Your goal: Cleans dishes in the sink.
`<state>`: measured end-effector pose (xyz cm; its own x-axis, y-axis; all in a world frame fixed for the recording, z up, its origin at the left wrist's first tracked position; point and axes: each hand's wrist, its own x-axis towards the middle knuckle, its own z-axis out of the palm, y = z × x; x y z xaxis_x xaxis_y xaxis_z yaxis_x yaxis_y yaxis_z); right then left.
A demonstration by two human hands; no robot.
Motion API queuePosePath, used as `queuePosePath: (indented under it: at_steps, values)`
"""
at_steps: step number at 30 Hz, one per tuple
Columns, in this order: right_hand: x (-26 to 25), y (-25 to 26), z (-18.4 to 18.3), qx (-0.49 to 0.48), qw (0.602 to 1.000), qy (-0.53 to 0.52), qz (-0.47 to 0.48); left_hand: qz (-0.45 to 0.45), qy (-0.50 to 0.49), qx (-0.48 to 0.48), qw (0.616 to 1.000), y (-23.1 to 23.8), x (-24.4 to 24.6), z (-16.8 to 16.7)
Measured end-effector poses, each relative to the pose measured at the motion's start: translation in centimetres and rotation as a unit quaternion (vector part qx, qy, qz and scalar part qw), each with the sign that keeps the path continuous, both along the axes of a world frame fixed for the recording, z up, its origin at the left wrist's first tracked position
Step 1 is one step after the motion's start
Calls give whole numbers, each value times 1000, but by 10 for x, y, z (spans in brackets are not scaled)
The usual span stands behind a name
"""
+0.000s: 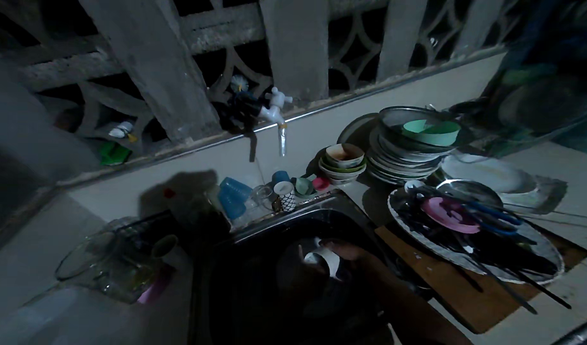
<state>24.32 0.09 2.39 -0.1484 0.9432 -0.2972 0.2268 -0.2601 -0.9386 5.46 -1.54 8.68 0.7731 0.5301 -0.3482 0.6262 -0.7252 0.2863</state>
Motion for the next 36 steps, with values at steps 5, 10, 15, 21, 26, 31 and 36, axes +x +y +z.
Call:
queuePosePath:
  at_steps: [5, 10, 15, 21, 26, 31, 36]
  values:
    - [1, -18, 31, -34, 996, 80, -29, 81, -146, 9, 986, 9, -6, -16]
    - [4, -26, 9, 60, 946, 307, -88, 367, -439, -287, 768, -10, 26, 4]
    - [6, -25, 26, 4, 956, 276, -95, 261, -295, -273, 878, -17, 28, 3]
    - [23, -17, 30, -8, 979, 201, 26, 58, -71, -93, 991, -26, -1, 37]
    - [2, -29, 23, -1, 954, 296, -55, 128, -176, -163, 962, 4, 3, 6]
    - [-13, -30, 14, 109, 946, 255, -166, 421, -398, -362, 731, 25, 13, 14]
    - [-12, -31, 32, 65, 978, 121, -155, 453, -397, -185, 777, 39, 23, 15]
